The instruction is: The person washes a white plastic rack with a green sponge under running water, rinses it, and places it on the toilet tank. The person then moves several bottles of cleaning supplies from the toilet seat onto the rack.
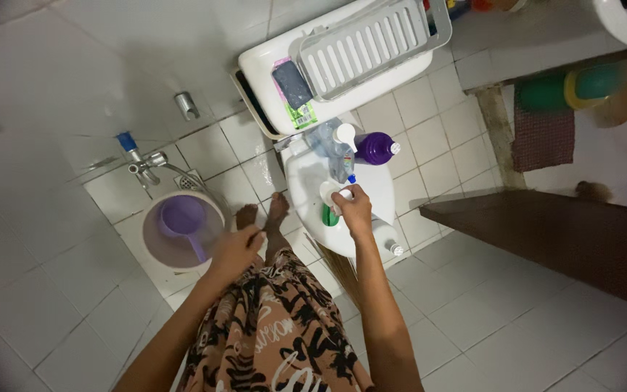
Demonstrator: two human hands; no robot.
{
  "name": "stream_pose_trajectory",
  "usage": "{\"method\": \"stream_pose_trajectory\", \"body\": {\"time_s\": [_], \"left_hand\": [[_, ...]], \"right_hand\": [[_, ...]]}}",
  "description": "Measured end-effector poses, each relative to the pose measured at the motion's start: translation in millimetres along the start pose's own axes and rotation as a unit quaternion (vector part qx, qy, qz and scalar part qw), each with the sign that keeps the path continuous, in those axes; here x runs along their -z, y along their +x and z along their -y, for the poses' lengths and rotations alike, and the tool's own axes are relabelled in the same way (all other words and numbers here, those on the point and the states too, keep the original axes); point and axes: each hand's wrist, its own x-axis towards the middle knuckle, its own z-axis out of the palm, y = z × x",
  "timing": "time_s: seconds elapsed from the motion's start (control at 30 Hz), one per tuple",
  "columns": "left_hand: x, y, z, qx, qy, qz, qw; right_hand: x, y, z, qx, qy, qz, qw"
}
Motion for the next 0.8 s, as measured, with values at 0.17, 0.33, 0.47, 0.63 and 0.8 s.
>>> {"method": "stream_pose_trajectory", "body": {"time_s": [0.17,0.33,0.47,0.63,0.8], "left_hand": [[4,-16,-29,-0.061,-0.058,0.002,0.996],[6,-12,-49,-0.071,-0.066,0.016,0.995],[12,-7,-36,-0.014,-0.076,0.013,0.997],[30,-6,-4,0.017,-0.157,-0.025,0.987],[40,-14,5,0.026,-0.111,-0.083,0.990]], "right_hand": [[-21,15,-10,0.019,0.116,0.002,0.993],[-33,18,-1,0.033,0.158,0.024,0.987],[-22,-2,30,0.028,0.112,0.024,0.993],[21,-44,111,0.025,0.132,0.047,0.990],[89,-90,211,0.094,0.251,0.096,0.959]]}}
